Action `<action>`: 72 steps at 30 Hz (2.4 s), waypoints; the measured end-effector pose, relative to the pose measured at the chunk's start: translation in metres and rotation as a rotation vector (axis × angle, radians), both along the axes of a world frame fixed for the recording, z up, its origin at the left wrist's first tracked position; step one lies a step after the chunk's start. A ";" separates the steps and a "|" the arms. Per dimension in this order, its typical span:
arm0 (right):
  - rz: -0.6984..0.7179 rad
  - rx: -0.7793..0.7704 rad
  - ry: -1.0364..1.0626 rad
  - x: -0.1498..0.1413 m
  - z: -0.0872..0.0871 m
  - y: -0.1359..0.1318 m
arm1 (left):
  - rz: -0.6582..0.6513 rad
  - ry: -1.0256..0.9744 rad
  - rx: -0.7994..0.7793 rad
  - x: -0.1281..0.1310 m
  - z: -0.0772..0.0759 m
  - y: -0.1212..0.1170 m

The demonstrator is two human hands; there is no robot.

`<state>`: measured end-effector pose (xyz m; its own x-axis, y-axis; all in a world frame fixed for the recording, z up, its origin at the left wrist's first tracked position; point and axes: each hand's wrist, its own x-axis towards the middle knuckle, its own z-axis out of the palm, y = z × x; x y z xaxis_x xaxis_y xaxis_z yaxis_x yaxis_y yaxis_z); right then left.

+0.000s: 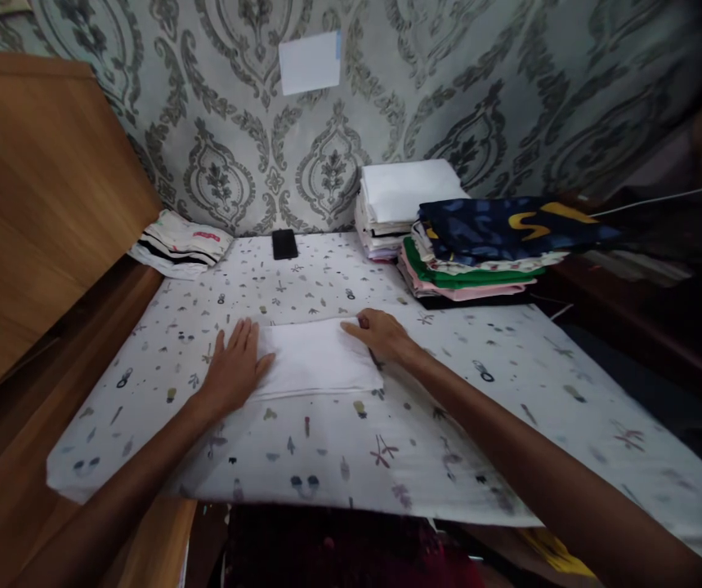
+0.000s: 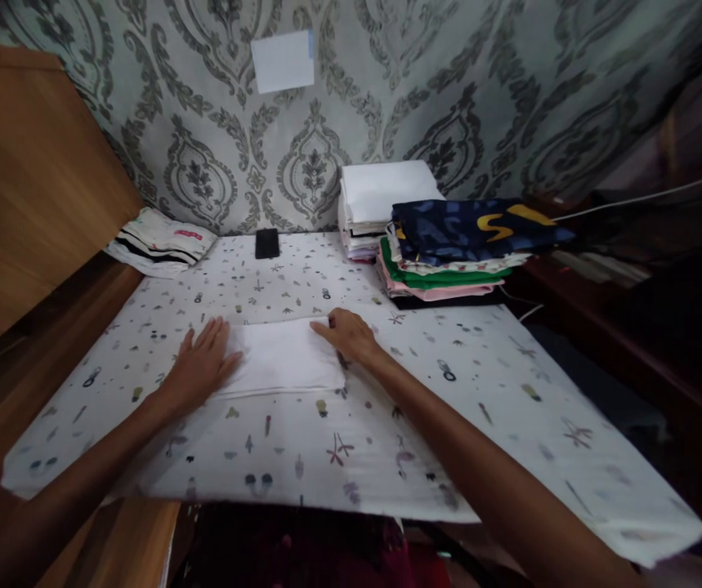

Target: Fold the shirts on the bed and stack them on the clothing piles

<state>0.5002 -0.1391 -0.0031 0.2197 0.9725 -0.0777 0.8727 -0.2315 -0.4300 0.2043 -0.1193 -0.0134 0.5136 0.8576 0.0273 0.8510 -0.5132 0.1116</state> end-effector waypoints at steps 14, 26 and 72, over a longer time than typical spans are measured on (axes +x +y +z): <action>-0.048 0.264 0.532 -0.007 -0.024 -0.026 | -0.173 -0.018 -0.137 0.040 -0.010 -0.008; -0.200 0.101 1.012 -0.011 -0.029 -0.028 | -0.181 0.041 -0.091 0.035 -0.022 -0.003; 0.447 0.435 0.642 -0.155 0.002 -0.017 | 0.421 -1.320 -0.761 -0.062 0.002 0.022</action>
